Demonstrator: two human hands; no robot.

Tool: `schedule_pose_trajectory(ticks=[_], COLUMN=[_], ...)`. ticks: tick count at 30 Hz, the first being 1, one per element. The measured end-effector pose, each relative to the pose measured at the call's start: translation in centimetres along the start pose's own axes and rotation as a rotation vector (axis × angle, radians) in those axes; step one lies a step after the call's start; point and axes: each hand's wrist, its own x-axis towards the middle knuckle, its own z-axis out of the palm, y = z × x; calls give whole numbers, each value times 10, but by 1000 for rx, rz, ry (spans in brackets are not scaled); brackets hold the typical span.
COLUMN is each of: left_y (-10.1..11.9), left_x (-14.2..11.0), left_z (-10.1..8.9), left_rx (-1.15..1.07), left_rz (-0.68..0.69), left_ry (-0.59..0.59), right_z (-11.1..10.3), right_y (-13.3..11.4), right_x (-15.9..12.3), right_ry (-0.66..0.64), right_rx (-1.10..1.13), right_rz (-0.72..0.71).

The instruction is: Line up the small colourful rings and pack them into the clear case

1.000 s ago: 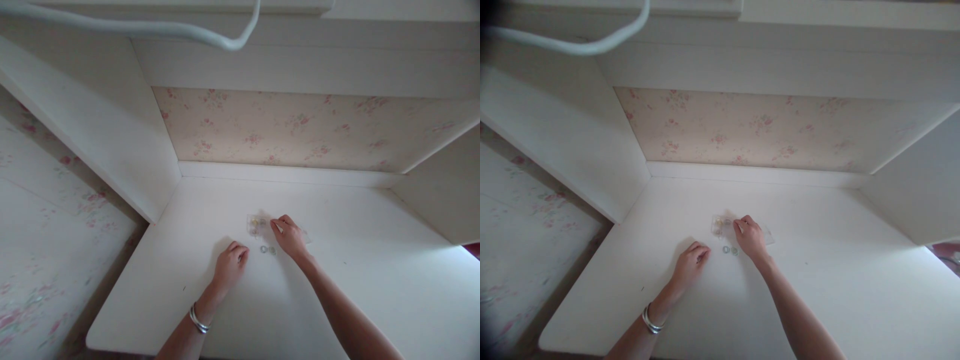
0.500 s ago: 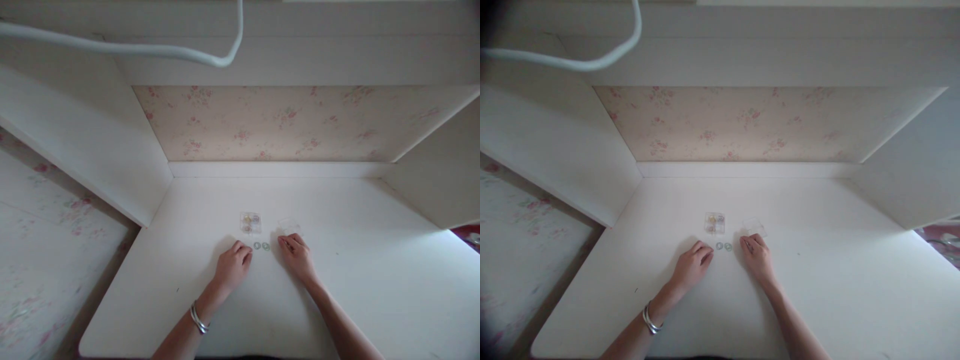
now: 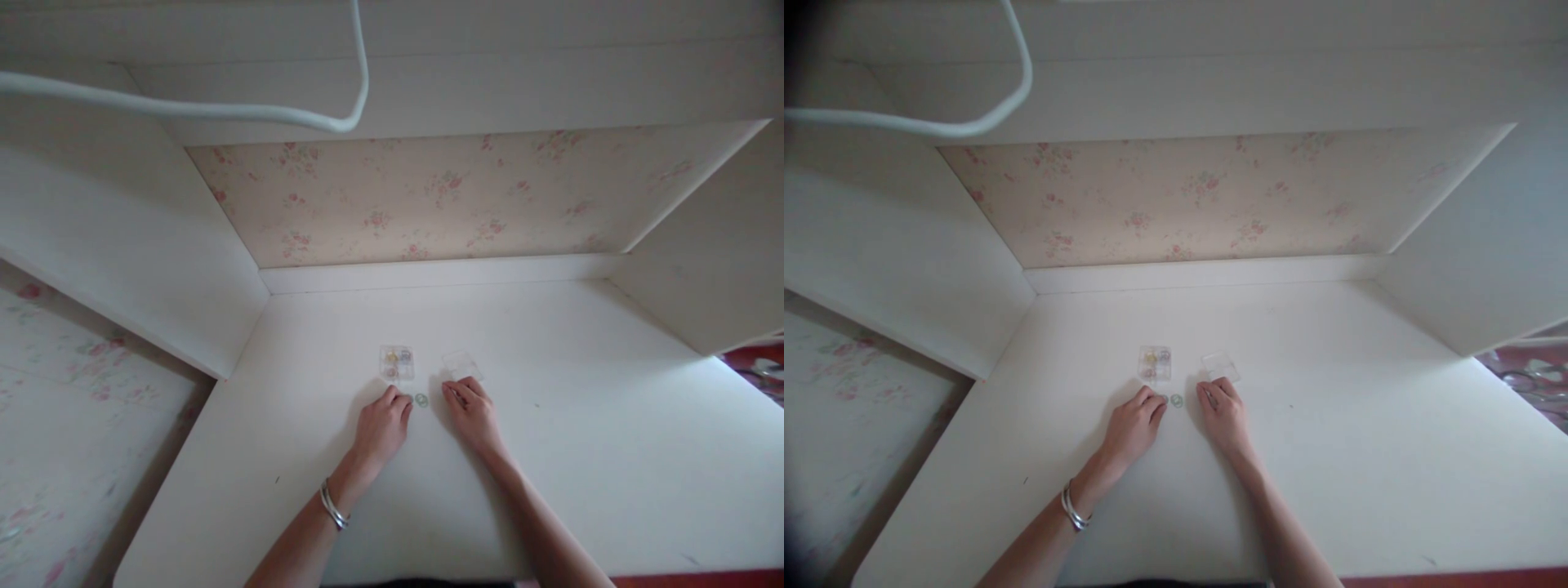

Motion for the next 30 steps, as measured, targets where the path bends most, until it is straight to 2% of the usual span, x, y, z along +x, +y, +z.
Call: schedule_pose_trajectory(ticks=[5, 10, 17, 23, 26, 30], left_y=[-1, -2, -6, -9, -11, -17], left_x=[-1, 6, 48, 80, 82, 65], left_z=[2, -8, -24, -24, -22, -21], left_rx=[-39, -164, -139, -13, -5, -97], left_rz=[-10, -14, -6, -48, -71, -72], left_ry=[1, 53, 163, 146, 141, 245], right_z=[-1, 0, 4, 5, 4, 2], right_y=[0, 1, 8, 10, 10, 9], right_x=[0, 0, 1, 1, 1, 1], right_ry=[-4, -3, 36, 33, 40, 37], right_rx=[2, 9, 33, 61, 71, 75], right_rz=[-9, 6, 20, 38, 50, 50])
